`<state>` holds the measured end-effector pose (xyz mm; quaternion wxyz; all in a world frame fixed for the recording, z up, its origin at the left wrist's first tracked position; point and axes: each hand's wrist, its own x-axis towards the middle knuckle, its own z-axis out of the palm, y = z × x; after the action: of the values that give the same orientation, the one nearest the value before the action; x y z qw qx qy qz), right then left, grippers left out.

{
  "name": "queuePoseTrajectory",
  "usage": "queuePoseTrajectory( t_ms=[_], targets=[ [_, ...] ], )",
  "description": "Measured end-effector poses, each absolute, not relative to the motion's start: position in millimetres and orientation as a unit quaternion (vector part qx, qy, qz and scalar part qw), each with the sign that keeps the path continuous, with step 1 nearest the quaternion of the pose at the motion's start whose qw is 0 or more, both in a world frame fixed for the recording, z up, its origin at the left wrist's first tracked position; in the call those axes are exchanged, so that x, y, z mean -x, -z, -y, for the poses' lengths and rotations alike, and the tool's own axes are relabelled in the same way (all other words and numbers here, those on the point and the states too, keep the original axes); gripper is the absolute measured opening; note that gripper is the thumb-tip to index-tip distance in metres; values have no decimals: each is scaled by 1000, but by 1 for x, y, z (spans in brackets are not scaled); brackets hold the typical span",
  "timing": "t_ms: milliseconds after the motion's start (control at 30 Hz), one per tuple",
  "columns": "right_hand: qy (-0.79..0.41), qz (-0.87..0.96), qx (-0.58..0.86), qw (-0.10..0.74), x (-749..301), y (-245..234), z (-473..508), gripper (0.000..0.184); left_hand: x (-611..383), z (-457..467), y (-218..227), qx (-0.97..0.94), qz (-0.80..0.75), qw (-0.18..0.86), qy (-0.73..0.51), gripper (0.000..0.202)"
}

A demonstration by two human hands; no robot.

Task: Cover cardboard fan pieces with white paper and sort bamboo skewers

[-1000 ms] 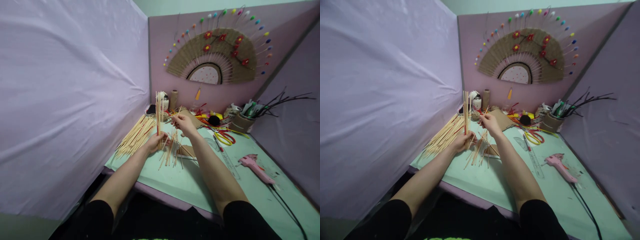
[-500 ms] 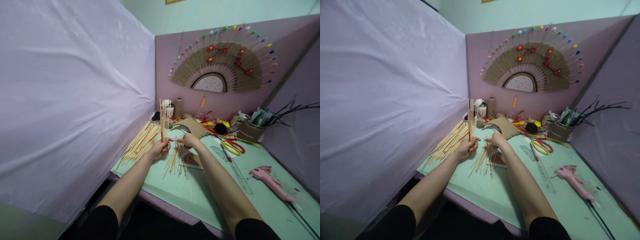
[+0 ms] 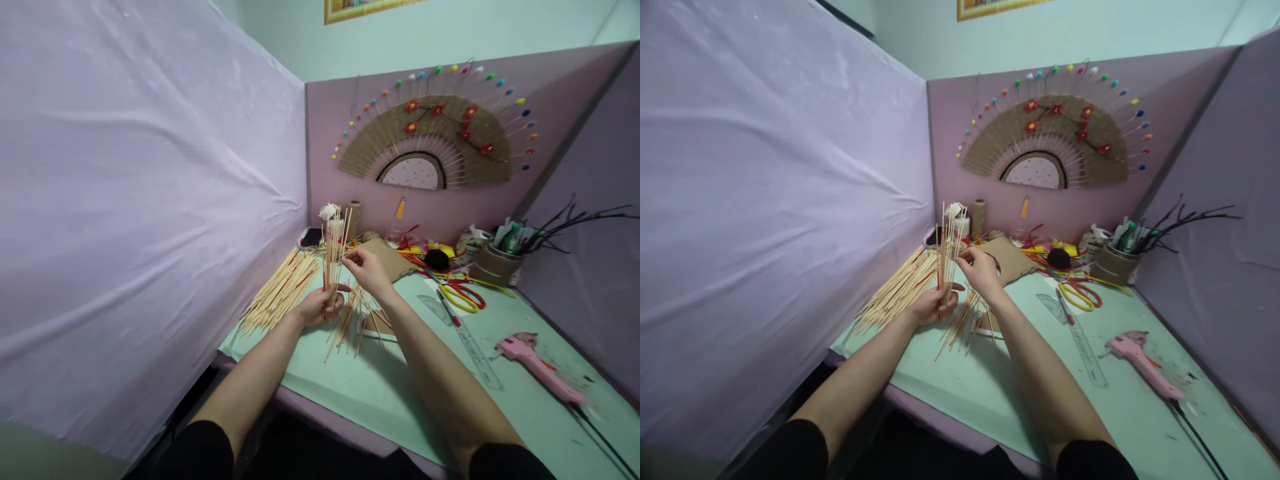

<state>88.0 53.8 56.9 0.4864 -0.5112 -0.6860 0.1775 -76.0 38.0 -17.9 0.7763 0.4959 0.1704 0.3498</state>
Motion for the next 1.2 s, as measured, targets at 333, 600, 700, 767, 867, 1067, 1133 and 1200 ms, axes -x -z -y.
queuePoseTrajectory(
  t_ms=[333,600,700,767,867,1067,1133,1200],
  targets=[
    [-185,686,478,517,-81,-52,-53,18,76,-39,18,-466,-175,795,-348,40],
    [-140,718,507,457,-67,-49,-44,15,68,-37,22,-456,-216,778,-374,33],
    [-104,720,532,434,-60,-43,-43,20,64,-37,23,-458,-247,759,-392,38],
    [-87,722,548,414,-57,-40,-41,24,62,-37,23,-457,-264,748,-404,42],
    [-75,726,565,384,-53,-39,-38,30,60,-36,21,-451,-279,742,-410,46],
    [-84,726,582,356,-52,-36,-37,29,59,-34,20,-463,-283,746,-387,49],
    [-84,726,585,352,-52,-35,-38,28,59,-35,21,-465,-284,742,-390,48],
    [-83,727,585,350,-51,-33,-40,26,59,-36,22,-469,-283,736,-397,45]
  ],
)
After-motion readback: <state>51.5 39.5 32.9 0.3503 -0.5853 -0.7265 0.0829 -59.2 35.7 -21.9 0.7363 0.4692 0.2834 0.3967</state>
